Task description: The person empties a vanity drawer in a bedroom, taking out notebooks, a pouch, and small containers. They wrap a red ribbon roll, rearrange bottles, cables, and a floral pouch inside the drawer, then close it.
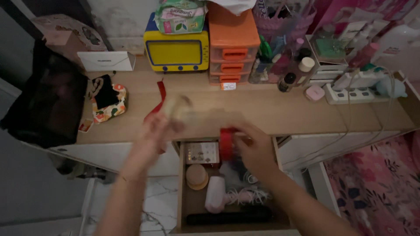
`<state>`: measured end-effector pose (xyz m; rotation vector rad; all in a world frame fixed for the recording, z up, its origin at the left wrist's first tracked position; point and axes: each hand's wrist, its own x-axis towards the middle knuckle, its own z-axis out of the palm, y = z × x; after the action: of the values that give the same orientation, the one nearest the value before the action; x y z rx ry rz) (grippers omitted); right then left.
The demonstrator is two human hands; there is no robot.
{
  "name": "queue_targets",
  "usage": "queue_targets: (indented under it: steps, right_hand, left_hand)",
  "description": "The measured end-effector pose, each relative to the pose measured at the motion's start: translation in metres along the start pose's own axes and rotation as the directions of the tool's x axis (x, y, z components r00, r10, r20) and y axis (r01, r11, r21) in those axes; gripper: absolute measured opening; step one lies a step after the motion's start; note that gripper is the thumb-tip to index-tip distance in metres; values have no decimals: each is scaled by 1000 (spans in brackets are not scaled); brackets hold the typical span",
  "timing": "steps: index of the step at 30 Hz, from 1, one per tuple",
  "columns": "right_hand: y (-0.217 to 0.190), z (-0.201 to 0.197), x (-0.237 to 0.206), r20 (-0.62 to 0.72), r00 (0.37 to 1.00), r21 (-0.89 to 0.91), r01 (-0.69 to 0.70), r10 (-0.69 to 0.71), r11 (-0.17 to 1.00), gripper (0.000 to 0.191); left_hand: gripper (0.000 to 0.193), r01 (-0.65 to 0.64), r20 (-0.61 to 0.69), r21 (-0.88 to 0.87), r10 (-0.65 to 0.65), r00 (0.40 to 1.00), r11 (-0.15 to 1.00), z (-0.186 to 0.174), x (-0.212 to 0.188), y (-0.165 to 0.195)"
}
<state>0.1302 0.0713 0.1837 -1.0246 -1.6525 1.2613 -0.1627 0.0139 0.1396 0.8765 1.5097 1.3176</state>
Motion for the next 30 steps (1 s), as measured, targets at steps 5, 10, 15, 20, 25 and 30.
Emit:
queue_targets:
  steps: [5,10,15,20,25,30]
  right_hand:
    - [-2,13,7,36,944,-113,330,-328,937,36]
    - [0,19,2,12,876,-428,441,-483,789,29]
    - [6,20,5,30,905,-422,396,-424,815,30]
    - [9,15,7,85,921,-291,387,-380,875,29]
    - [6,17,7,62,906,-335,413,-418,847,25]
    - [4,20,7,51,924,-435,362,-379,825,23]
  left_hand:
    - [24,49,182,-597,76,980,801,70,-44,-27]
    - [27,139,198,-569,-29,980,810,89,-52,-39]
    - [23,123,291,-630,86,953,767,87,-55,-40]
    - [26,175,292,-582,3,956,794,83,-53,-33]
    - [26,199,337,-642,39,941,741,84,-57,-26]
    - [47,-75,59,-336,100,993,939,107,-64,-21]
